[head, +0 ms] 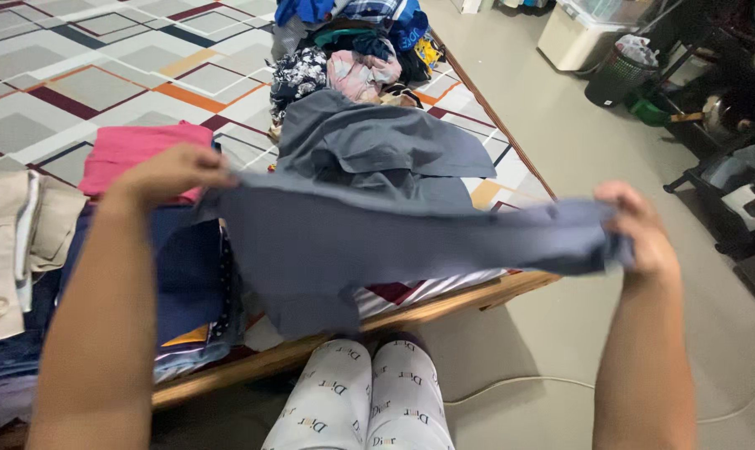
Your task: The person folds a shirt, a pair of pants, and a pair of shorts by hand on a bed.
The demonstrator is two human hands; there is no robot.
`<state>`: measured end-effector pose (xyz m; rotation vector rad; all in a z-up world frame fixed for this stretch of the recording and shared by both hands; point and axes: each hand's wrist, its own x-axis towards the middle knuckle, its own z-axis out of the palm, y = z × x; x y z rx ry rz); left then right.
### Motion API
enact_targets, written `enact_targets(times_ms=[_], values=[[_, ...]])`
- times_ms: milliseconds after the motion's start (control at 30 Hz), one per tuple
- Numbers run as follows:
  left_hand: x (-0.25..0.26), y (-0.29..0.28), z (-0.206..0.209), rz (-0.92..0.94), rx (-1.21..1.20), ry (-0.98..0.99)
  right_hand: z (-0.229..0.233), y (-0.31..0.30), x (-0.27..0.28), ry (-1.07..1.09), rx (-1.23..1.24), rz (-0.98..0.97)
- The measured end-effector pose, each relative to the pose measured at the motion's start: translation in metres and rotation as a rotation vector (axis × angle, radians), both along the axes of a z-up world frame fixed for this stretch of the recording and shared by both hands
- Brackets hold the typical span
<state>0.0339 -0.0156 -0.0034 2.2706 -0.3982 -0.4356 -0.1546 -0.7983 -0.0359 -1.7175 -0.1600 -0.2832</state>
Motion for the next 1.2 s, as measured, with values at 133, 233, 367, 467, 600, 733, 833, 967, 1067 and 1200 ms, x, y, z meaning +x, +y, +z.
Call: enact_targets(times_ms=[133,233,367,467,600,733,833,967,1067,1200], values=[[0.037,-0.080,-0.055,0.439,-0.094,-0.713,-0.010,0.021,0.131,-0.061,0.484,-0.512],[0.012,-0.136,-0.093,0.506,-0.044,-0.983,-0.049,0.033,0.175,-0.281,0.159,-0.655],[-0.089,-0.164,-0.135,0.336,-0.004,-0.707,-0.141,0.063,0.153,0.066,-0.268,-0.636],[-0.142,-0.158,-0.153,0.228,0.211,-0.315,-0.195,0.089,0.110,0.517,-0.212,-0.503],[-0.173,-0.141,-0.174,0.101,0.471,-0.003,-0.224,0.113,0.081,0.858,-0.183,-0.529],[-0.180,-0.119,-0.208,0.160,0.234,-0.359,-0.246,0.108,0.074,0.786,0.063,-0.366],[-0.165,-0.102,-0.224,0.547,-0.132,-0.004,-0.236,0.079,0.058,0.684,0.274,-0.414],[-0.150,-0.089,-0.255,0.404,-0.700,0.011,-0.213,0.062,0.016,0.794,0.168,-0.412],[-0.135,-0.081,-0.280,0.215,-0.237,0.232,-0.208,0.064,0.000,1.074,-0.029,-0.314],[-0.068,-0.079,-0.279,-0.316,0.472,0.255,-0.185,0.084,0.049,1.093,-0.041,-0.284]])
